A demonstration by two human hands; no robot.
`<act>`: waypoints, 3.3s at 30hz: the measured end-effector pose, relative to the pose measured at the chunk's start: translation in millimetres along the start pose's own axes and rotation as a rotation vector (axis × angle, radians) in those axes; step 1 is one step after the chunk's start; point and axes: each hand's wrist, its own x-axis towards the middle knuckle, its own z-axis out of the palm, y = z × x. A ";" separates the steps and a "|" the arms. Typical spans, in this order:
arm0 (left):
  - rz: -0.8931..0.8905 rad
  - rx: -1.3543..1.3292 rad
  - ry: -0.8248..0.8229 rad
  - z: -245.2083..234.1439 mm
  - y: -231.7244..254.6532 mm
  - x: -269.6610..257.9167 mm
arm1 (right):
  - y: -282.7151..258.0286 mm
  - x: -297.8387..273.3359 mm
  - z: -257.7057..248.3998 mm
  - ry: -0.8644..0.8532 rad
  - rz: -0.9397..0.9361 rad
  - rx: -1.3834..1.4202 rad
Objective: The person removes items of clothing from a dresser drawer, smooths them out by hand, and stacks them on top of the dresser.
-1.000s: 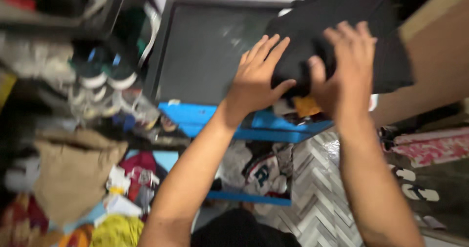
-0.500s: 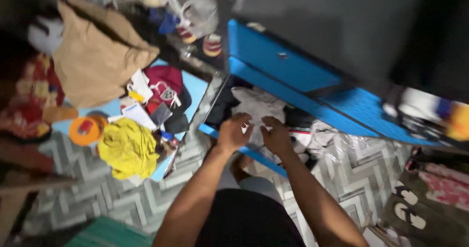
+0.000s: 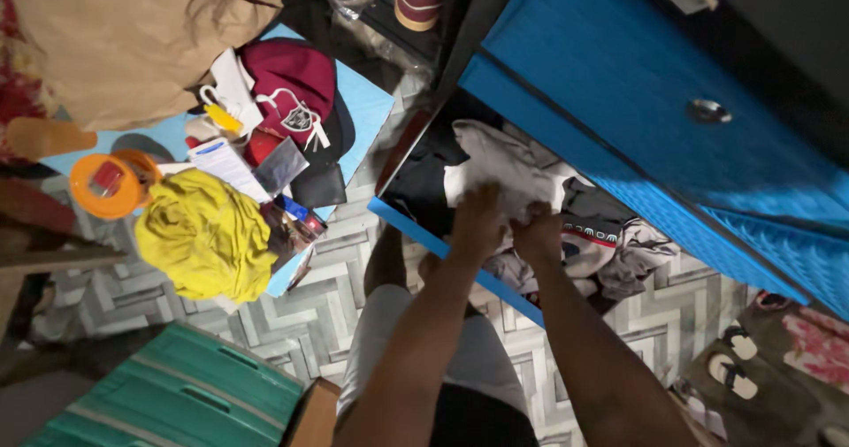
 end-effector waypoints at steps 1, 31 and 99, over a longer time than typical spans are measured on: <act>0.004 -0.002 -0.004 2.4 -0.5 3.3 | 4.0 1.9 5.4 0.020 -0.049 -0.011; 0.088 -0.380 -0.117 -235.6 35.7 -34.1 | -35.6 -11.8 16.7 0.153 -0.120 -0.009; 1.108 -0.204 -0.327 -316.5 194.3 -11.0 | -184.2 -228.8 -341.0 -0.105 -0.500 0.385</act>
